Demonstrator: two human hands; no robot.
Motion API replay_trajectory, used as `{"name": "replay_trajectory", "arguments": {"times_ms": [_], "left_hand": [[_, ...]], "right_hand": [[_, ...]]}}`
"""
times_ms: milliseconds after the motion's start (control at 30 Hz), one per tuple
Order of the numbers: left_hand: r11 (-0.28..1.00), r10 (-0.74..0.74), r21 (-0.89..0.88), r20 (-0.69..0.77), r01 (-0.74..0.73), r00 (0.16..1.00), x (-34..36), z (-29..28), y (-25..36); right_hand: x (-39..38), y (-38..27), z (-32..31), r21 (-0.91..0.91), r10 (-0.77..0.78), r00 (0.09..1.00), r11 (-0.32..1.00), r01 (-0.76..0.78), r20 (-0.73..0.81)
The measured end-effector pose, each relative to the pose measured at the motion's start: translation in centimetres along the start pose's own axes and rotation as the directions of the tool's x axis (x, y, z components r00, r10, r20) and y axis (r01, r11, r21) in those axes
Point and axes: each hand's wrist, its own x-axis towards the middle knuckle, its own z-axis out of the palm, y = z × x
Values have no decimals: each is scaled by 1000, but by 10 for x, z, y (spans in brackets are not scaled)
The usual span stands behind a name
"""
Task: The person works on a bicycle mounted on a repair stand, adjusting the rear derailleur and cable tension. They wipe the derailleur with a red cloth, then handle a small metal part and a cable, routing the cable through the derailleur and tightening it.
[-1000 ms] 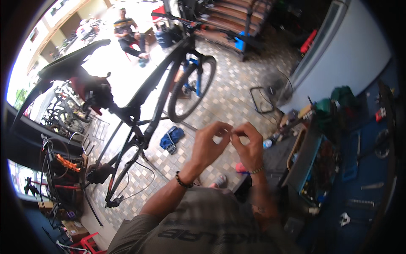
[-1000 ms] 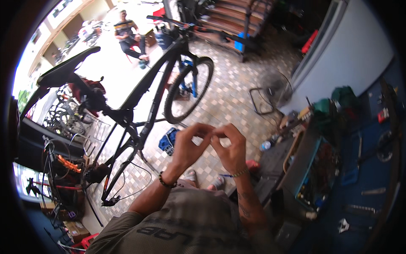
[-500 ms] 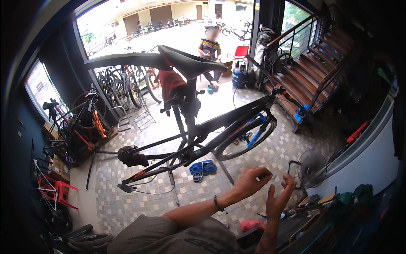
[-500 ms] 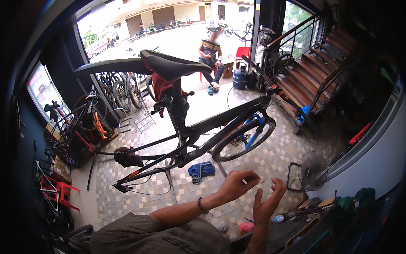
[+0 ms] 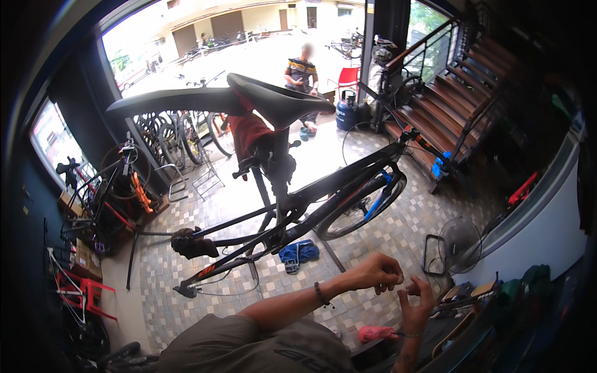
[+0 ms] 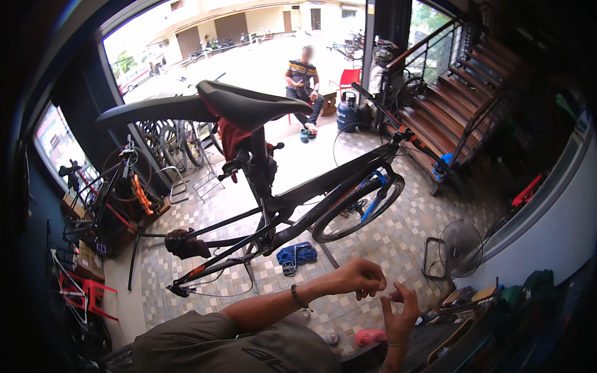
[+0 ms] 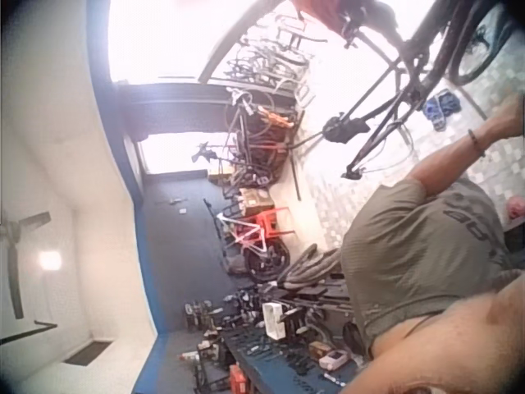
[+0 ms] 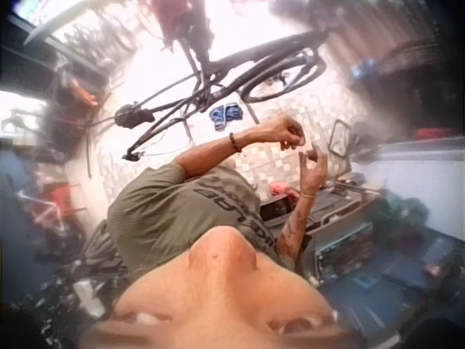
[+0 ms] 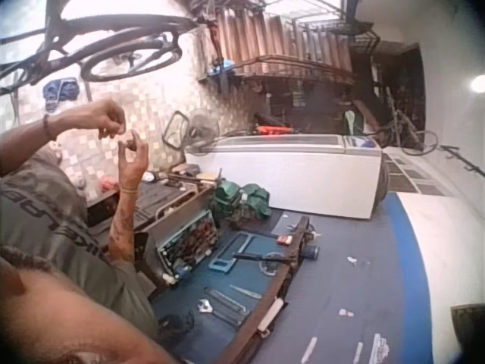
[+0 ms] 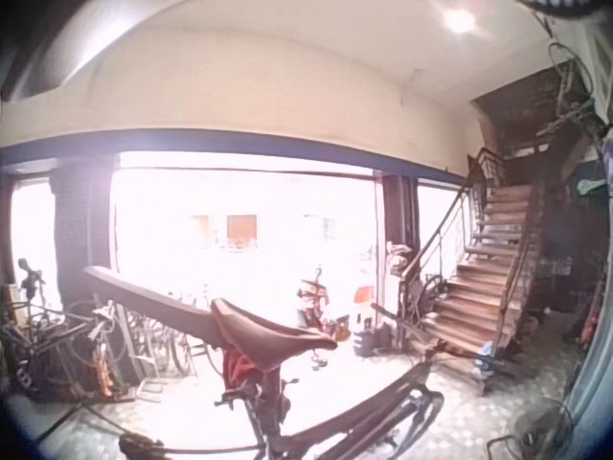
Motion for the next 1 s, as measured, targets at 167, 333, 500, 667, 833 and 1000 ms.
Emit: {"name": "replay_trajectory", "arguments": {"times_ms": [167, 333, 500, 667, 833, 1000], "left_hand": [[990, -84, -103, 148, 100, 985, 32, -1, -14], [964, -163, -162, 261, 210, 951, 59, 30, -20], [946, -228, -103, 465, 308, 855, 71, 107, -38], [932, -283, 11, 647, 363, 708, 67, 179, -70], [879, -377, 113, 760, 464, 529, 64, 254, -130], [829, -461, 216, 786, 516, 411, 44, 321, -185]], "right_hand": [[-23, -3, 11, 486, 420, 906, 804, -342, -58], [-58, -14, 4, 672, 585, 768, 682, -290, -262], [-133, -32, -24, 614, 640, 656, 719, -326, -400], [-194, -41, -64, 545, 686, 599, 714, -441, -414], [-275, -11, -82, 488, 725, 504, 689, -536, -470], [-360, 7, -92, 530, 774, 355, 623, -575, -525]]}}
